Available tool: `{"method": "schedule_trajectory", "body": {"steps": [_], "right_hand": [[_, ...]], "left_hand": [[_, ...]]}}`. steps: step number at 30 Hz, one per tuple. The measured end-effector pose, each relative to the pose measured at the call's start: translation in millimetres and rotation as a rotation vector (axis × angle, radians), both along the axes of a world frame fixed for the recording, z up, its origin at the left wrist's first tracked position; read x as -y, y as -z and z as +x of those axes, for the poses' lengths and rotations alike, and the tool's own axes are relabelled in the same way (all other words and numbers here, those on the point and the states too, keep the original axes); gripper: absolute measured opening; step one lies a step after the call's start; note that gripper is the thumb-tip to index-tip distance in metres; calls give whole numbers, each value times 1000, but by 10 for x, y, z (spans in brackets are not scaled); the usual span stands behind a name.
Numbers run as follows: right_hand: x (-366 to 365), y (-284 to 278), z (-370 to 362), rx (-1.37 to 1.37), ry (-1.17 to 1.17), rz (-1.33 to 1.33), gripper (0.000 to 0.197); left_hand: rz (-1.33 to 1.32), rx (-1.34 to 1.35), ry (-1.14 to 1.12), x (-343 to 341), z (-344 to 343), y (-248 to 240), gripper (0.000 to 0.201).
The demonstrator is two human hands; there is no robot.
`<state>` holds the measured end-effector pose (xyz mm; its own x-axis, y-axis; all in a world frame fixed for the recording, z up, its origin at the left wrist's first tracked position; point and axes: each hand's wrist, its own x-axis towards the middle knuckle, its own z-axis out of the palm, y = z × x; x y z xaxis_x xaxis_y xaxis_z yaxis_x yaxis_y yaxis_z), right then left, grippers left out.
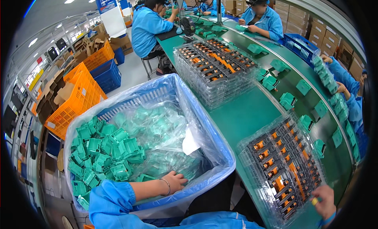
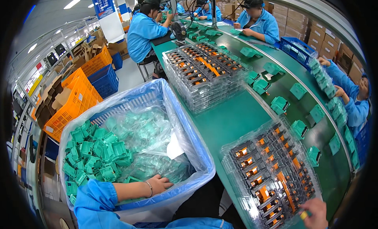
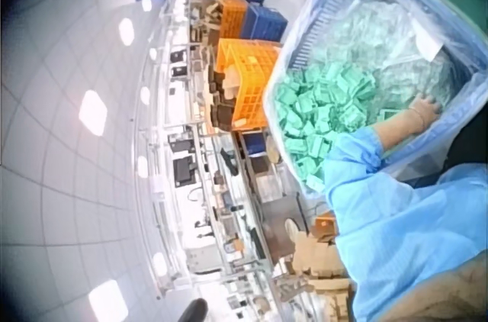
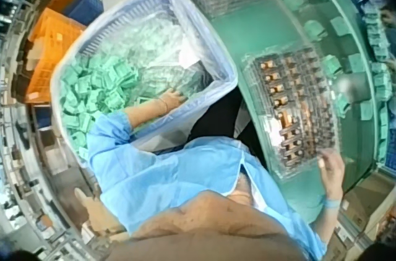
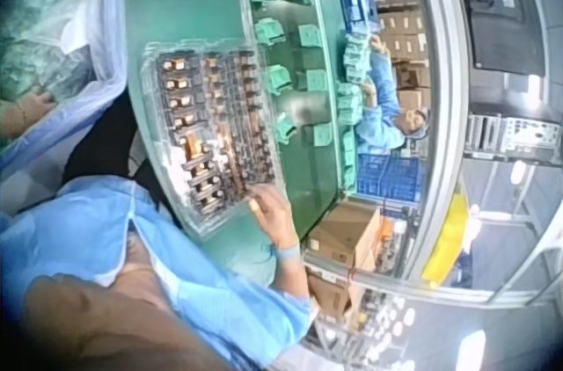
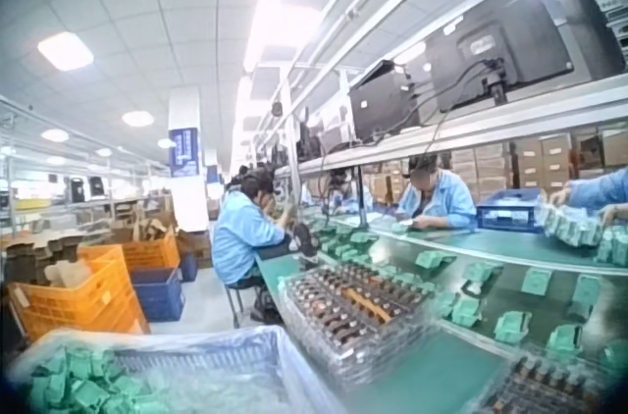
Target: The person assembles electronic components into green plastic housings by hand, placing the components into the housings on an assembly line.
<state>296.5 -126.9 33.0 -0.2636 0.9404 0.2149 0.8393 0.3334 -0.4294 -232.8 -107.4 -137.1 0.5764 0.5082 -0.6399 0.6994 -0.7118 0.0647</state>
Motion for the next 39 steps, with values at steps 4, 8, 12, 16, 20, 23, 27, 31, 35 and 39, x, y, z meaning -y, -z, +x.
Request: {"method": "schedule_trajectory", "body": {"steps": [4, 8, 12, 16, 20, 23, 27, 31, 35, 39], "right_hand": [[115, -215, -325, 208, -330, -117, 21], [158, -181, -378, 210, -343, -285, 33], [137, -195, -474, 250, -354, -257, 35], [115, -175, -457, 163, -380, -262, 36], [117, -99, -304, 135, -270, -257, 36], [51, -95, -319, 141, -244, -232, 37], [166, 318, 21, 101, -254, 113, 23], [-40, 303, 58, 72, -295, 115, 27], [52, 279, 196, 105, -271, 86, 29], [117, 273, 254, 82, -317, 97, 27]], "left_hand": [[99, 55, 74, 121, -182, 175, 27], [127, 140, 134, 319, -413, 43, 28], [-63, -3, -76, 337, -490, -458, 25], [174, 433, -756, 416, -904, -691, 35], [312, 172, -762, 578, -996, -750, 39], [241, -124, -652, 573, -835, -583, 38], [279, -169, -672, 427, -888, -221, 26], [421, -9, -797, 486, -1023, -315, 17], [932, 377, -707, 374, -1093, -540, 26], [1015, 893, -1113, 150, -872, -977, 37]]}}
